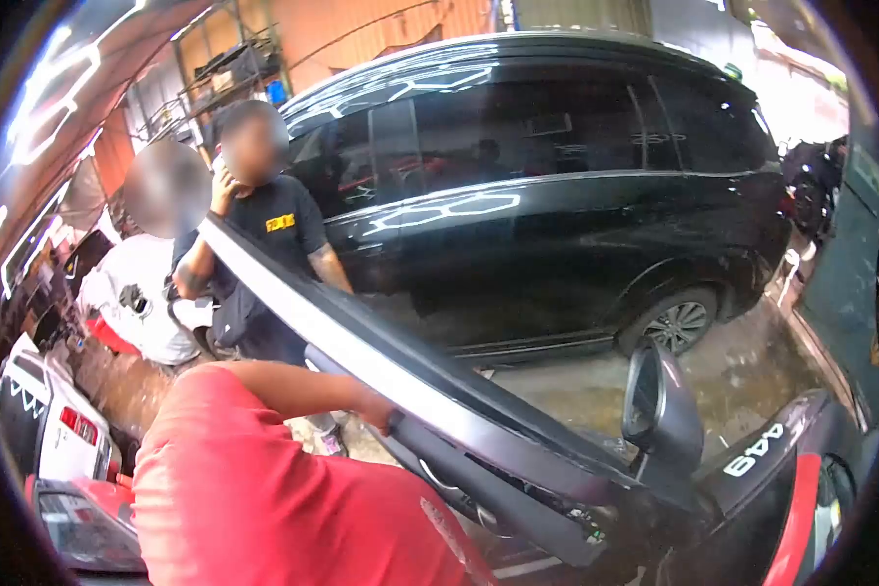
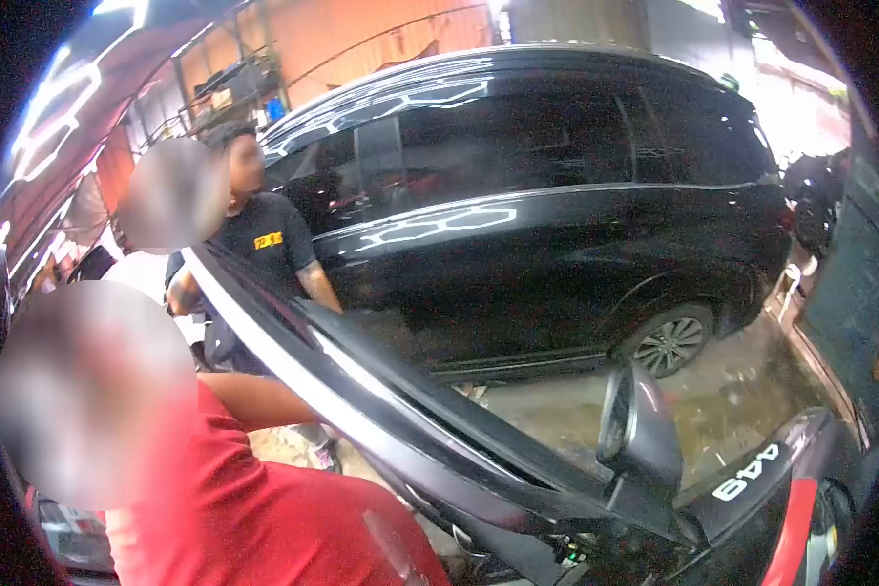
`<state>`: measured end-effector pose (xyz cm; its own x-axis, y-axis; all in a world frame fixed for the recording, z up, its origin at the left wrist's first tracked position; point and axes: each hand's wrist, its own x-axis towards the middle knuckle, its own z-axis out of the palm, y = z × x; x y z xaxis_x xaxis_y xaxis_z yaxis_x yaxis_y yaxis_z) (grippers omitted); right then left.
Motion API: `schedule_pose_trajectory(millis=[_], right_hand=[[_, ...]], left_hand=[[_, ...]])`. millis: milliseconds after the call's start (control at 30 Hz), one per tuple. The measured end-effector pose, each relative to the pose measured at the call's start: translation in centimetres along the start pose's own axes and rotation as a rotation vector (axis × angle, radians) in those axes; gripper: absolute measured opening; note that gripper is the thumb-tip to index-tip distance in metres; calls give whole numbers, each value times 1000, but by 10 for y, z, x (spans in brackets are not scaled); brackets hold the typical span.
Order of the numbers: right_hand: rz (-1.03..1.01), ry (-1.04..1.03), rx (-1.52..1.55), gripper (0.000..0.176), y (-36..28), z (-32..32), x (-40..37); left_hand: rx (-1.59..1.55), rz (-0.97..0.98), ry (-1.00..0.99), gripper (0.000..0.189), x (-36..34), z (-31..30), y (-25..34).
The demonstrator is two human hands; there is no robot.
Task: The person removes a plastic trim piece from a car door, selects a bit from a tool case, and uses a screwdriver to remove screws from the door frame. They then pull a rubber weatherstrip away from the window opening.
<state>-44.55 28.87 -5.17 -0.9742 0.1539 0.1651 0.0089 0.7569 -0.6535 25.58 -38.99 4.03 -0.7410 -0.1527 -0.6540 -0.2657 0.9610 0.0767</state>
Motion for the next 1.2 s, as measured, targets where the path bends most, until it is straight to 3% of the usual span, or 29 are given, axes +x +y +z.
schedule_pose_trajectory(millis=[233,467,600,800,933,967,1033,1100,1200], right_hand=[[36,28,-12,43,1,-22,-40],[85,167,53,42,13,-93,-133],[105,294,168,42,23,-137,-214],[219,547,352,41,56,-217,-407],[191,627,470,41,14,-213,-512],[152,640,433,41,-2,-210,-536],[-30,696,45,40,-50,-198,-585],[-105,712,63,43,-113,-192,-629],[119,680,227,36,-212,-201,-691]], left_hand=[[-8,5,9,52,-24,6,-1],[-12,77,47,50,-39,8,-17],[-11,153,92,50,-39,10,-33],[19,294,110,48,-30,5,-85],[20,315,141,48,-62,-21,-138],[14,320,205,48,-79,-30,-147],[-10,324,237,47,-99,-48,-166],[-22,324,251,47,-115,-68,-176],[-24,371,199,46,-123,-73,-176]])
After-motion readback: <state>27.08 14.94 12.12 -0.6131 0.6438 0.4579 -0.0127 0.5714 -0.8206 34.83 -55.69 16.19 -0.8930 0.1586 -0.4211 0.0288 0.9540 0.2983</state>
